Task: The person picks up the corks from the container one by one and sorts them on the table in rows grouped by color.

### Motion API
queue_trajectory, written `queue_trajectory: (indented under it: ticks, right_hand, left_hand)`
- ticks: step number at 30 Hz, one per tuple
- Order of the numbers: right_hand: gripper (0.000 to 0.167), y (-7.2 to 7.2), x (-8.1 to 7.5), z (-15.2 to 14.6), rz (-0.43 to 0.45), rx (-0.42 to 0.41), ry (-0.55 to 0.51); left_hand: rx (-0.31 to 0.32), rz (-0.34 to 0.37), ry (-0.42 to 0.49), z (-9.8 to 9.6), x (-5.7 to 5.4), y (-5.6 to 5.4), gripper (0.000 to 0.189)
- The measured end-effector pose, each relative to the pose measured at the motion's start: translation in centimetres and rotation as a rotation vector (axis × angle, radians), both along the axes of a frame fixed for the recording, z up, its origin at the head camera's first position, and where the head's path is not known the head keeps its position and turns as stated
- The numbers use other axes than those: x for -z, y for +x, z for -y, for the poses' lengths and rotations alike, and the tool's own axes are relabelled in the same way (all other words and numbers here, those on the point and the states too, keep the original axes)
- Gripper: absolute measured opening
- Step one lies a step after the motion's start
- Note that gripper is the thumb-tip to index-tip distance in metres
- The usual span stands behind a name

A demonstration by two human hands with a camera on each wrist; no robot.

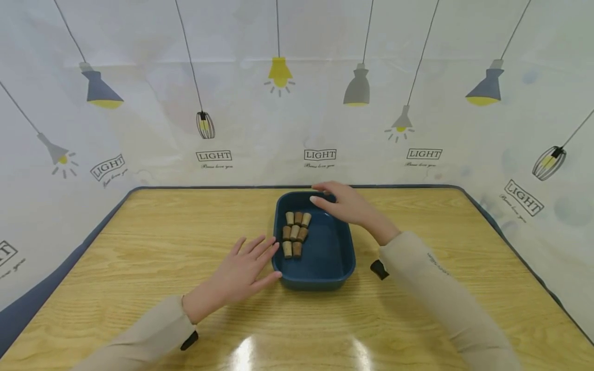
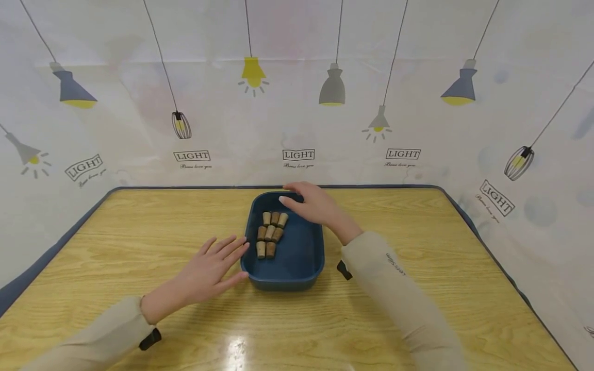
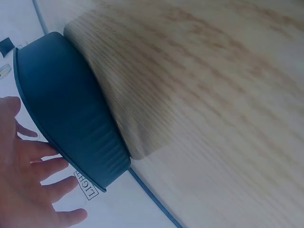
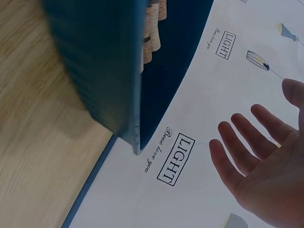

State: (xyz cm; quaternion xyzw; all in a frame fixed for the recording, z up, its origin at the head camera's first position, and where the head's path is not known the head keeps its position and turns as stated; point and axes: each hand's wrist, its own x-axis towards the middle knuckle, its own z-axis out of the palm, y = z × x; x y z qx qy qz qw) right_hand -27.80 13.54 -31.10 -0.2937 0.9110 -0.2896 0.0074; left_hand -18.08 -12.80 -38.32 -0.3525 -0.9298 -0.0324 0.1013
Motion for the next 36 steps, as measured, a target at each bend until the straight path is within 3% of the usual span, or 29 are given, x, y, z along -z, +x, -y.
queue_trajectory:
  ticks: [7, 18, 28, 36]
  right_hand:
    - [0.047, -1.1, -0.5, 1.7, 0.06, 0.038, -0.013]
    - [0.046, -3.1, 0.2, 3.4, 0.237, 0.062, 0.007]
    - [0.047, -4.0, 1.6, 4.0, 0.408, 0.102, 0.011]
    - [0.045, -4.3, 3.1, 4.0, 0.44, 0.149, 0.005]
  left_hand:
    - [-0.003, -0.034, 0.022, -0.2, 0.0, 0.0, 0.065]
    - [0.0, -0.044, 0.03, -0.4, 0.1, -0.1, 0.064]
    - [-0.003, -0.047, 0.023, -0.3, -0.1, -0.1, 0.062]
    - [-0.006, -0.047, 0.013, -0.4, -0.1, 0.0, 0.062]
